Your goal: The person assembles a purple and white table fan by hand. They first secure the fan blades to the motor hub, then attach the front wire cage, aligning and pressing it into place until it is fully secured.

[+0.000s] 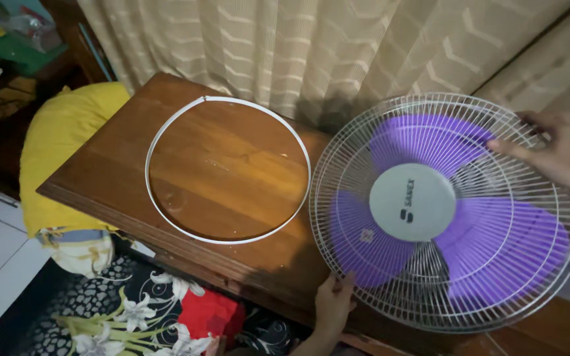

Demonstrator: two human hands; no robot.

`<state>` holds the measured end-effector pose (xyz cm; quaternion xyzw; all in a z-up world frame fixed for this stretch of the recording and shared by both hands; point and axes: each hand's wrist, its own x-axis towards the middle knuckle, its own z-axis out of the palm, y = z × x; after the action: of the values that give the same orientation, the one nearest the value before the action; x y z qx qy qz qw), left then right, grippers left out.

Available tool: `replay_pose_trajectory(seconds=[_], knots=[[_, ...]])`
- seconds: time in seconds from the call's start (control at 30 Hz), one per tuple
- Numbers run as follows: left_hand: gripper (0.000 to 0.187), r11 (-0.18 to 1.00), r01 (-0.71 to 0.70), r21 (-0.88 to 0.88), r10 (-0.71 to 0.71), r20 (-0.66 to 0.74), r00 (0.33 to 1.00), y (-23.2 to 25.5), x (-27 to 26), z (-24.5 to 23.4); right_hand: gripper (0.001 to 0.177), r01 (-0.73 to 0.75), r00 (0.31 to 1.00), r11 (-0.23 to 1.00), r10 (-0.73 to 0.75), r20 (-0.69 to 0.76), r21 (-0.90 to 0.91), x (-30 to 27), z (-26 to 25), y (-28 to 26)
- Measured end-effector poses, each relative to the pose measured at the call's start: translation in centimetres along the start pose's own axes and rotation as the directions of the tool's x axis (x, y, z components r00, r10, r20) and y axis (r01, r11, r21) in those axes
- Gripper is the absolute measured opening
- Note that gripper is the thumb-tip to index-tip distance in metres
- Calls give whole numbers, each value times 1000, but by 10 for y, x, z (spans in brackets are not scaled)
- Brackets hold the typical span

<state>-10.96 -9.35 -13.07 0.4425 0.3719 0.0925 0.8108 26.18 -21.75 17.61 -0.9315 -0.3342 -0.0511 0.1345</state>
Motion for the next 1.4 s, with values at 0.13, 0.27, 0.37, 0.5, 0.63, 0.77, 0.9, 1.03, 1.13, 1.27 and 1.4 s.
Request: replay_pose_trajectory(seconds=[0.13, 0.27, 0.37, 0.5, 0.63, 0.77, 0.9, 1.03, 1.13, 1.27, 1.4], knots=[[48, 999, 32, -27, -32, -10, 999, -4, -1, 1, 111, -237, 966, 970, 242, 94, -59, 2, 8, 6], [47, 992, 51, -113, -51, -3, 999, -11, 1, 4, 106, -79, 996, 997, 79, 45, -8, -11, 2, -5], [44, 994, 21, -107, -25, -34, 999, -15, 2, 7, 104, -203, 976, 978, 199, 86, 44, -21, -7, -20], [39, 994, 12, -108, -16, -28, 999, -25, 8, 5, 101, -222, 974, 970, 215, 76, 94, -33, -12, -31], [36, 988, -6, -157, 6, -5, 1000, -40, 20, 2, 98, -171, 985, 985, 171, 20, -28, -34, -11, -23], [39, 976, -96, -194, 108, 49, 993, -53, 30, 1, 101, -154, 988, 988, 154, 13, -26, -33, -9, -9], [35, 951, -53, -306, 75, 63, 995, -50, 31, 3, 112, -203, 978, 979, 203, 47, 3, -31, -5, -6], [34, 938, 12, -345, -5, 21, 1000, -40, 23, 7, 109, -193, 981, 981, 193, 28, 4, -34, -6, -11], [36, 957, -72, -282, 80, 17, 997, -33, 16, 7, 108, -186, 982, 982, 185, 40, 31, -36, -10, -19], [37, 960, -214, -181, 220, 13, 976, -25, 5, 4, 98, -150, 989, 989, 150, -2, 1, -43, -16, -34], [41, 932, -287, -220, 285, -40, 958, -18, 2, 6, 94, -93, 995, 995, 94, -19, 39, -52, -18, -46]])
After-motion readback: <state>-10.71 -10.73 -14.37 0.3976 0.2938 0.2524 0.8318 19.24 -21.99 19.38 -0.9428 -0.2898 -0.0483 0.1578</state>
